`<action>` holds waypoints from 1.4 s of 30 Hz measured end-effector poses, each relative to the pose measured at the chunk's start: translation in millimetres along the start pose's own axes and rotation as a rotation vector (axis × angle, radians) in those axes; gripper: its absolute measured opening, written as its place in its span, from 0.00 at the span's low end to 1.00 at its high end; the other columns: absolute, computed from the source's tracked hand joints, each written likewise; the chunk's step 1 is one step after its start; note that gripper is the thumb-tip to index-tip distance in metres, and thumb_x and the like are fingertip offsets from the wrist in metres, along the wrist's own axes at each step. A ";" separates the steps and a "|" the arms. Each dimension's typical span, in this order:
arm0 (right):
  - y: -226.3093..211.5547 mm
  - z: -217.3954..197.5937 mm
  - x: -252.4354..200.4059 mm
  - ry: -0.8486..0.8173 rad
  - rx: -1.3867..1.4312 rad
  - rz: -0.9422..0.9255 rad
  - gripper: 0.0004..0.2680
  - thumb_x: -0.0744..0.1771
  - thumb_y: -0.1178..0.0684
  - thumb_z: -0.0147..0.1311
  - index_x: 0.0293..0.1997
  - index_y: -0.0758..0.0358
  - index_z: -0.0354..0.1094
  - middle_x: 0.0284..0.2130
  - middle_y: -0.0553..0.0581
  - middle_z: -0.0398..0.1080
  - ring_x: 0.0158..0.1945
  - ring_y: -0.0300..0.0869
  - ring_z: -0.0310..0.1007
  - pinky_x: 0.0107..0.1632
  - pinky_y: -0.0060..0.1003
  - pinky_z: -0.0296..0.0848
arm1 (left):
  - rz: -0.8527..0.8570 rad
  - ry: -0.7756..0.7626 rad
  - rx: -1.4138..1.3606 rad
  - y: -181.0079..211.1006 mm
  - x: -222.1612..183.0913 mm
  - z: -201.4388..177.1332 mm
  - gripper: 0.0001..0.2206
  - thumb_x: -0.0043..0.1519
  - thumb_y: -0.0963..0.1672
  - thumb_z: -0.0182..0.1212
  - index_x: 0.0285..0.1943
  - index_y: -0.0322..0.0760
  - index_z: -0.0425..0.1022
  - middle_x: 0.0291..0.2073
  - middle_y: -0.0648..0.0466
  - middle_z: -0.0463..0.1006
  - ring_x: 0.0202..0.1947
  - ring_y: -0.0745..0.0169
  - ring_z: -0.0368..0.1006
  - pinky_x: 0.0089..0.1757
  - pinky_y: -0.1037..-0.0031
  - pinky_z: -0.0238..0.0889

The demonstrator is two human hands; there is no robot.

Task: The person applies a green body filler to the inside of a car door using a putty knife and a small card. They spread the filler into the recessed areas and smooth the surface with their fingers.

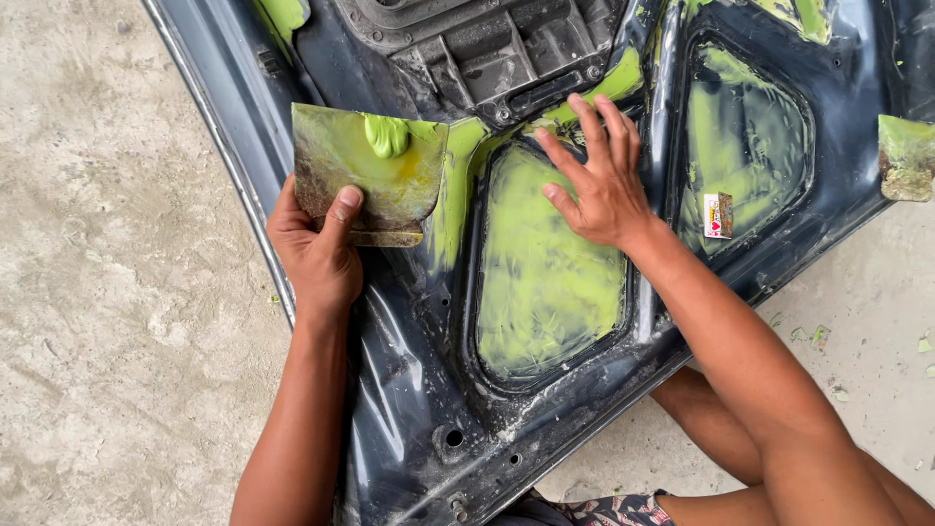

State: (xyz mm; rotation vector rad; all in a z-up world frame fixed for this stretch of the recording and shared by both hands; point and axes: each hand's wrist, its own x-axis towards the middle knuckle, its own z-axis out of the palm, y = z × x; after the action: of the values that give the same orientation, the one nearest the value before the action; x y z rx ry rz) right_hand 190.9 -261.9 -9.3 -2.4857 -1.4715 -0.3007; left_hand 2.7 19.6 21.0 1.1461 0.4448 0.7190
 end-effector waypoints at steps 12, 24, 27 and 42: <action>57.7 -14.7 43.9 -0.088 -0.445 -0.605 0.23 0.73 0.31 0.22 0.78 0.37 0.47 0.72 0.55 0.36 0.74 0.55 0.33 0.70 0.59 0.34 | -0.020 -0.021 0.148 4.6 -0.5 -1.0 0.10 0.58 0.44 0.64 0.44 0.36 0.71 0.33 0.63 0.68 0.35 0.75 0.60 0.38 0.84 0.56; 86.0 -11.4 68.6 -0.022 -0.682 -0.848 0.22 0.73 0.30 0.16 0.78 0.32 0.39 0.73 0.46 0.36 0.75 0.51 0.30 0.71 0.61 0.23 | -0.040 -0.035 0.193 3.4 -0.1 -2.0 0.09 0.59 0.44 0.64 0.42 0.38 0.71 0.30 0.65 0.64 0.33 0.76 0.56 0.35 0.84 0.52; 85.7 -10.1 72.4 -0.041 -0.742 -0.850 0.22 0.73 0.29 0.17 0.78 0.30 0.35 0.73 0.44 0.33 0.75 0.51 0.29 0.71 0.61 0.21 | -0.042 -0.033 0.197 2.6 -0.3 -2.4 0.09 0.59 0.45 0.63 0.42 0.38 0.71 0.31 0.65 0.64 0.33 0.76 0.56 0.35 0.84 0.52; 79.7 -20.6 67.5 0.004 -0.682 -0.869 0.22 0.73 0.37 0.20 0.77 0.41 0.46 0.72 0.49 0.39 0.74 0.53 0.33 0.71 0.63 0.23 | -0.059 -0.037 0.187 3.2 -0.5 -1.4 0.09 0.58 0.44 0.64 0.42 0.38 0.71 0.31 0.65 0.65 0.33 0.77 0.58 0.35 0.84 0.53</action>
State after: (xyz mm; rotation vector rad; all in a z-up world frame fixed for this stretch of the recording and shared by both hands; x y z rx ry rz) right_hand 291.7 -249.2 22.3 -2.0299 -2.7310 -1.1032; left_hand 0.5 20.9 23.5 1.3143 0.5211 0.6128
